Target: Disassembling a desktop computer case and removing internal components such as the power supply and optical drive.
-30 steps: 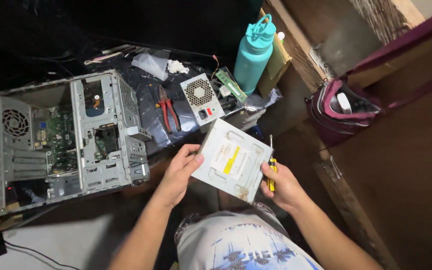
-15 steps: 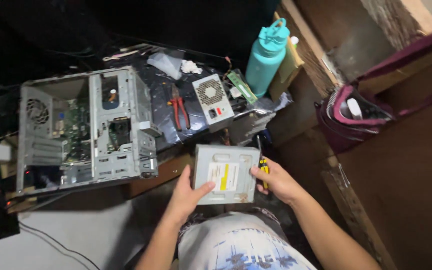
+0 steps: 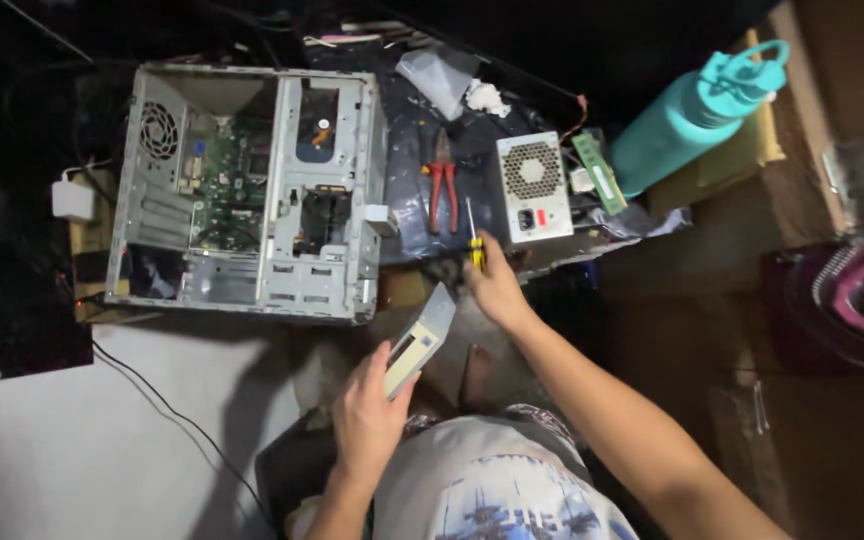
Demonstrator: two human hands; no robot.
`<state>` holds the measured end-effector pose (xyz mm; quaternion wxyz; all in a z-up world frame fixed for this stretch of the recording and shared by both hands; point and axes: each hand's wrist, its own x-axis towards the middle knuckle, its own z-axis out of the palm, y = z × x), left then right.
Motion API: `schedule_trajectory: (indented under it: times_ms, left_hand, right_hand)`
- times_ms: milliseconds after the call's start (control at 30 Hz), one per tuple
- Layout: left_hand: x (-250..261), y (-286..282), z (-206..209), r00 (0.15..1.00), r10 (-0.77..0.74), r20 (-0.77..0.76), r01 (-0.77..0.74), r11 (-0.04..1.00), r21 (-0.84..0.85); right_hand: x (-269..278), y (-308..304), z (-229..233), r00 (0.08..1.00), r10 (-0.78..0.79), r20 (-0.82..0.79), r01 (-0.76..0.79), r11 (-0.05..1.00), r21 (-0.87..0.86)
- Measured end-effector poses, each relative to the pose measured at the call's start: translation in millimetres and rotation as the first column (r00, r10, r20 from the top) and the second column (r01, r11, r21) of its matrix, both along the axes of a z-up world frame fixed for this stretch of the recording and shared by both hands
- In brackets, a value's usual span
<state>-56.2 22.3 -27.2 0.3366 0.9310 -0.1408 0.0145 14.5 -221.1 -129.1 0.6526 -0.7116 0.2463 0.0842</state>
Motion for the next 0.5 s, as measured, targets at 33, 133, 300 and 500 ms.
schedule_trajectory:
  times_ms: [33,133,300,500]
  left_hand:
    - [0,0,-5,0.999,0.035,-0.028,-0.035,0.999,0.013]
    - [7,-2,-22,0.998,0.057,-0.033,-0.057,0.998,-0.007]
    - [22,-13,-32,0.993,0.046,-0.11,-0.05,0.998,-0.04]
    - [37,-20,-49,0.971,0.005,-0.24,-0.051,0.981,-0.185]
  right_hand:
    - [16,3,-24,0.984,-0.065,0.165,0.081,0.992,-0.095]
    - [59,5,-65,0.927,-0.136,0.348,0.225,0.947,-0.23]
    - [91,13,-57,0.939,-0.269,0.216,0.309,0.933,-0.182]
    - [104,20,-46,0.971,-0.14,0.195,0.226,0.803,-0.552]
